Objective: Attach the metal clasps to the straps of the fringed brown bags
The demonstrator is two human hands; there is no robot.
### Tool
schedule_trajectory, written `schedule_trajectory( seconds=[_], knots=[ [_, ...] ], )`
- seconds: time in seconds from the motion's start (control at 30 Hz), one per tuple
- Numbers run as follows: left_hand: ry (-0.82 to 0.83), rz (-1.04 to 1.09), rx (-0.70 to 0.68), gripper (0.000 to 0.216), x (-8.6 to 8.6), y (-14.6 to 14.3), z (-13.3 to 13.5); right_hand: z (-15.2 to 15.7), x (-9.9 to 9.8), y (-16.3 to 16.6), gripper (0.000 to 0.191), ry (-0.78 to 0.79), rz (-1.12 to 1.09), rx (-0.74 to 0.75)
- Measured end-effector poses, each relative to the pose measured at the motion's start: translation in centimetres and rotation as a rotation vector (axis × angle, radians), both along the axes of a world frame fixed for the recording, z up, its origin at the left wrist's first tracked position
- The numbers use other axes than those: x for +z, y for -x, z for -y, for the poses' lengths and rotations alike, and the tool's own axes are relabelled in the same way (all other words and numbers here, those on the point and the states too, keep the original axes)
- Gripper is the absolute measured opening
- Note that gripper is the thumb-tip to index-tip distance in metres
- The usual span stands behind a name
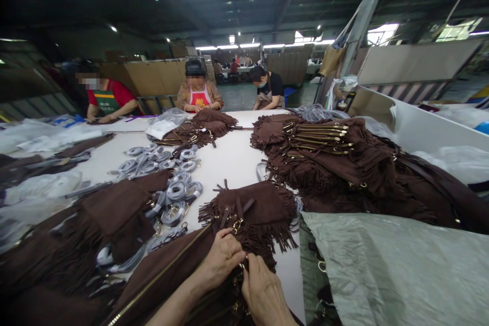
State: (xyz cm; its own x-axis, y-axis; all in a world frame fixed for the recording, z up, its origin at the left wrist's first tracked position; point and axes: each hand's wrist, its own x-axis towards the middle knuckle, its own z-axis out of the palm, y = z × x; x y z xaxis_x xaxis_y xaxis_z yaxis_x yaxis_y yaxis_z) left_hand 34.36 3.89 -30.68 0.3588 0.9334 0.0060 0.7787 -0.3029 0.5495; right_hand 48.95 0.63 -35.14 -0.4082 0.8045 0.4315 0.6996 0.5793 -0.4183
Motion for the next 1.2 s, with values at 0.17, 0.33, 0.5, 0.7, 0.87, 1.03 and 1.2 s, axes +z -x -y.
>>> schedule_trajectory(
  seconds=[0.17,0.33,0.5,0.7,0.87,1.03,1.2],
  knots=[
    [-0.016,-0.012,-0.010,0.031,0.7,0.1,0.4,-0.2,-0.1,0.0,0.022,0.025,-0.006,-0.087],
    [-0.119,0.034,-0.042,0.013,1.1,-0.1,2.2,-0.4,0.1,-2.5,0.021,0.217,-0.041,-0.230],
    [-0.155,-0.075,0.064,0.017,0.6,-1.3,2.9,0.3,-1.0,-3.2,0.025,0.272,-0.048,-0.253],
    [-0.079,-0.170,0.023,0.024,1.2,-1.4,2.4,0.8,-0.9,-2.1,0.024,0.337,-0.049,-0.210],
    [-0.092,-0.207,0.111,0.012,1.6,-2.1,2.3,0.7,-1.0,-1.7,0.021,0.303,-0.082,-0.183],
    [-0.171,-0.170,0.272,0.007,0.9,-3.6,2.4,0.6,-1.2,-1.6,0.022,0.276,-0.101,-0.201],
    [-0.312,-0.159,0.297,0.010,-0.4,-4.0,2.6,0.2,-1.0,-1.6,0.020,0.177,-0.111,-0.214]
  ],
)
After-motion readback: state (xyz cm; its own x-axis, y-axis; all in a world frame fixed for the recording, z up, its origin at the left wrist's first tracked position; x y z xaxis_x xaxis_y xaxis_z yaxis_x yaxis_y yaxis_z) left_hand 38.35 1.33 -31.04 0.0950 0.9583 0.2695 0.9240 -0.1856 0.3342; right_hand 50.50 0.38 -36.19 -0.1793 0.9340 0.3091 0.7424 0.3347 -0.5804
